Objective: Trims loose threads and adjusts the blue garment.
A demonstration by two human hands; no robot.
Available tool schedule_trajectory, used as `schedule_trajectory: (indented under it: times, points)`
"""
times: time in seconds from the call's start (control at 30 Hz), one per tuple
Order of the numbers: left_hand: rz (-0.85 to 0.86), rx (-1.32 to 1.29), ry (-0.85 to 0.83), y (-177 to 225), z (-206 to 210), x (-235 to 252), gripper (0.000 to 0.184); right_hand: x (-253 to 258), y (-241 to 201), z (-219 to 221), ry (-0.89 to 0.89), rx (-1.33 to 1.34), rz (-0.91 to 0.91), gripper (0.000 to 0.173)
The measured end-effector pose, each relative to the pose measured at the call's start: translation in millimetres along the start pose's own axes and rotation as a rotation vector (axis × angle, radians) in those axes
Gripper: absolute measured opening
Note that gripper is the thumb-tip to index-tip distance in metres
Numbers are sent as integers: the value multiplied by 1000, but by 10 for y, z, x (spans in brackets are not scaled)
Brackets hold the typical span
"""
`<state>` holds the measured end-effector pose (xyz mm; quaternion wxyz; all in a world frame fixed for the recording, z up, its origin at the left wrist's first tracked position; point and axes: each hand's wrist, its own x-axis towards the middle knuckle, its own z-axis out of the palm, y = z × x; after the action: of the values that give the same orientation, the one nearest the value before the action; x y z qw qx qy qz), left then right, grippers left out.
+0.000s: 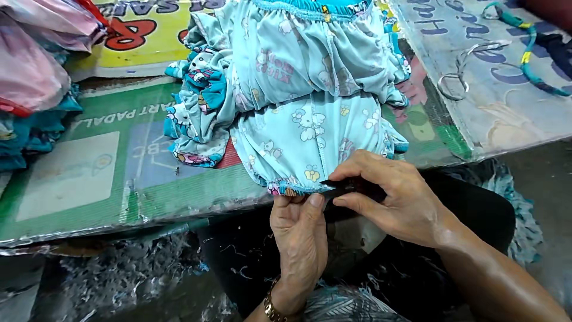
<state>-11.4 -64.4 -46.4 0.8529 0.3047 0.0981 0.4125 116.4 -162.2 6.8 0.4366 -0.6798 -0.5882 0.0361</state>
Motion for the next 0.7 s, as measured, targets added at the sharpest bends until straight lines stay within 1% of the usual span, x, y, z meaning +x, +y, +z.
schedule_trajectory:
  times: [0.1, 0.23, 0.5, 0.7]
  points:
    - [8, -1, 14, -22, 4, 6, 33, -9, 10, 7, -16, 32, 7, 19]
    - [13, 17, 32, -22, 13, 14, 31, -13, 6, 17, -38, 49, 30, 18]
    - [59, 45, 11, -30, -5, 34, 33, -12, 25, 24, -52, 242, 66, 15]
    - [90, 94, -19, -42, -21, 52, 31, -6, 38, 25, -39, 245, 44, 12]
